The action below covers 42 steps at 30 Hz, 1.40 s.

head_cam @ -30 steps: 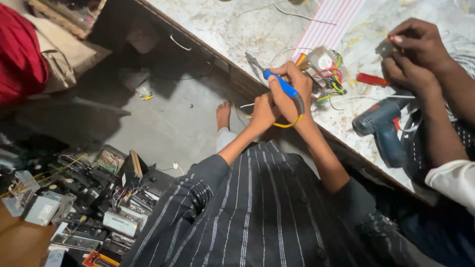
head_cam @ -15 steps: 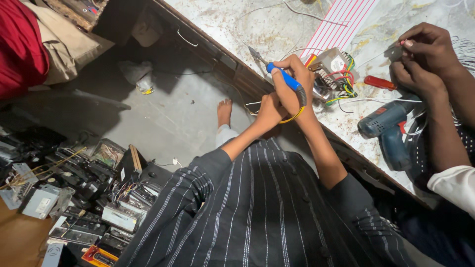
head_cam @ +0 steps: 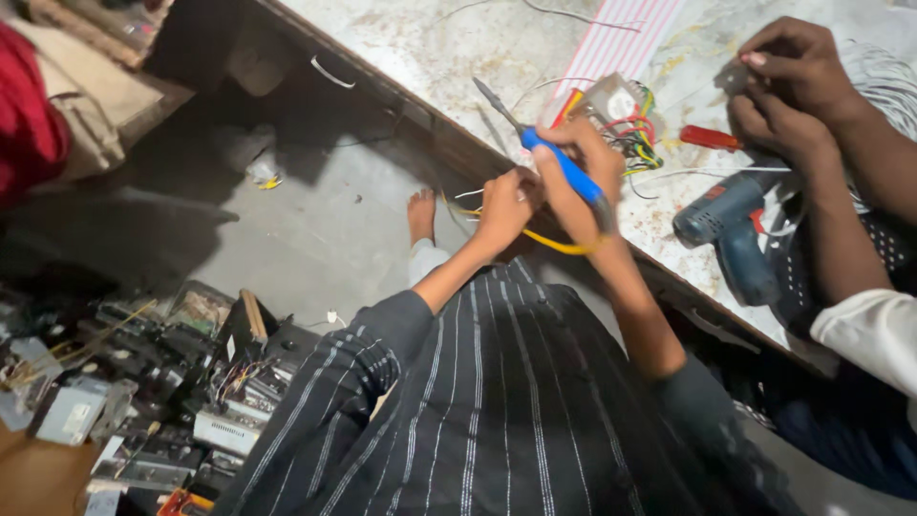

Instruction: The person repeatedly strips the insulation from white wires using blue-handled pliers. The person holds each wire, cuts the insulation, and pulls it off, then discards the stripped pieces. The work is performed at a cluttered workbench with electronic components and tools nearby.

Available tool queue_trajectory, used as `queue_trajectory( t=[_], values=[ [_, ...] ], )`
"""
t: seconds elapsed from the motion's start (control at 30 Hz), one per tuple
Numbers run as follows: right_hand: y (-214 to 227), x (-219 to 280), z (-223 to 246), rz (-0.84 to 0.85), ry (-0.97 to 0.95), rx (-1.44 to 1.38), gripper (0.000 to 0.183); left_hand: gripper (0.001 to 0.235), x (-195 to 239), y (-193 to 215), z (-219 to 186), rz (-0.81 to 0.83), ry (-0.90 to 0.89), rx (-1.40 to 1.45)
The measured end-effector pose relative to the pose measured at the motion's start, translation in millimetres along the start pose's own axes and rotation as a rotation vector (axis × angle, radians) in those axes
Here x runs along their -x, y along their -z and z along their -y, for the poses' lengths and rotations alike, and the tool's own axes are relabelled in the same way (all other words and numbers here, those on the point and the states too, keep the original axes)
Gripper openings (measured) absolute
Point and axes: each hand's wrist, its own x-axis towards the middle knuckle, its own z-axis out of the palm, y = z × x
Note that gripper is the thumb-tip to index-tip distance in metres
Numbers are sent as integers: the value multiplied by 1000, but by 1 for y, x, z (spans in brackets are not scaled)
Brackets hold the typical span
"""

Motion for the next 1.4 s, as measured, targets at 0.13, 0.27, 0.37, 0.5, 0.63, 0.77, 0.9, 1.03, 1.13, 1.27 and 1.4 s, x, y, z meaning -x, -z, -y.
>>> queue_trajectory(
  t=[0.13,0.27,0.37,0.5,0.63,0.77,0.9,1.03,1.13,1.27,1.4],
  values=[
    [64,54,32,-45,-256,-65,16,10,5,-10,6,29,157,212],
    [110,94,53,-117,-352,10,17,8,11,-21,4,-73,136,176],
    [119,111,52,-154,-419,11,19,8,18,-32,-2,-206,123,125],
    [130,123,46,-112,-412,24,19,7,21,-48,-10,-350,121,42],
    [140,125,41,-62,-382,35,19,8,20,-59,-16,-412,164,95],
    [153,128,36,-15,-390,19,20,9,26,-61,-16,-442,194,105],
    [169,129,28,27,-360,41,21,10,24,-67,-11,-476,97,49],
    [178,130,26,61,-358,56,20,10,24,-69,-7,-499,58,24],
    [184,132,26,72,-361,44,20,12,22,-72,-5,-509,67,15],
    [188,135,26,83,-351,5,18,15,21,-79,-2,-578,29,-63],
    [192,139,26,107,-307,6,17,15,17,-91,-1,-685,47,-131]
  ],
)
